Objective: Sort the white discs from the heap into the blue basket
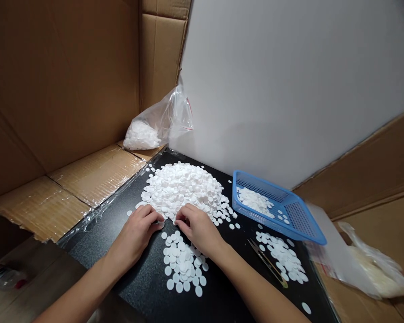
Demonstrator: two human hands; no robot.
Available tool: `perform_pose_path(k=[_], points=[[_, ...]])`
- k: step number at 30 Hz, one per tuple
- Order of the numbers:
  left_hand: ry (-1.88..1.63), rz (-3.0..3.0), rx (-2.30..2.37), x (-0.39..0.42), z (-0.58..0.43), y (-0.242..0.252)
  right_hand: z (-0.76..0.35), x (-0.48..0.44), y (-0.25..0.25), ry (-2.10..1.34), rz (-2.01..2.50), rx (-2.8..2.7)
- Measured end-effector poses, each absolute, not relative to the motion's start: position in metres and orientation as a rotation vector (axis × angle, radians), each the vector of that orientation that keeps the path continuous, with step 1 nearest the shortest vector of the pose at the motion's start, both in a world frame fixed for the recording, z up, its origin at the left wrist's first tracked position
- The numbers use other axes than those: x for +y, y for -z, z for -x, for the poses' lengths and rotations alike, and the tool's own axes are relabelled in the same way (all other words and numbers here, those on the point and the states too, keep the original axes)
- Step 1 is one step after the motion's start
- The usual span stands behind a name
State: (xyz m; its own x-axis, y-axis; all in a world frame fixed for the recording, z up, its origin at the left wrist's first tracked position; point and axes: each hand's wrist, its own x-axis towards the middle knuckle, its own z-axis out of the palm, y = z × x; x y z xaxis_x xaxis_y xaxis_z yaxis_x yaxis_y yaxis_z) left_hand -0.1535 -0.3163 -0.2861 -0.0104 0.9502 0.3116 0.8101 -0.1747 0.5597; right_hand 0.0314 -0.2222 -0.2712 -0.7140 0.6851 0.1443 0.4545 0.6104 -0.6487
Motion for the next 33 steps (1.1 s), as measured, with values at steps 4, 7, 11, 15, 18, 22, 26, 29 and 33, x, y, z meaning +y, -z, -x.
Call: perform_pose_path(k=[4, 7, 11, 15, 18, 22, 26, 29, 33], points=[[-0.914, -2.065, 1.901, -0.314, 0.152, 0.288, -0.035, -0.220, 0.268, -0.905, 0.940, -2.440], [-0.905, -2.080, 1.896, -0.316, 0.151, 0.285, -0.036, -0.218, 0.268, -0.929, 0.938, -2.449], [-0.900, -2.123, 1.814, -0.321, 0.149, 0.278, -0.034, -0.219, 0.270, -0.926, 0.949, -2.460], [-0.891, -2.174, 1.689, -0.322, 0.148, 0.280, -0.032, -0.220, 0.271, -0.937, 0.991, -2.453], [-0.909, -2.155, 1.662, -0.320, 0.149, 0.283, -0.033, -0.220, 0.269, -0.975, 1.003, -2.456], [-0.975, -2.056, 1.723, -0.322, 0.154, 0.281, -0.038, -0.219, 0.268, -1.050, 0.977, -2.481], [-1.027, -1.969, 1.767, -0.325, 0.155, 0.278, -0.040, -0.219, 0.267, -1.041, 0.978, -2.480], [-1.011, -1.963, 1.733, -0.326, 0.153, 0.278, -0.038, -0.222, 0.264, -1.036, 0.965, -2.490], [-0.931, -2.004, 1.619, -0.328, 0.150, 0.276, -0.039, -0.226, 0.257, -1.129, 0.897, -2.560]])
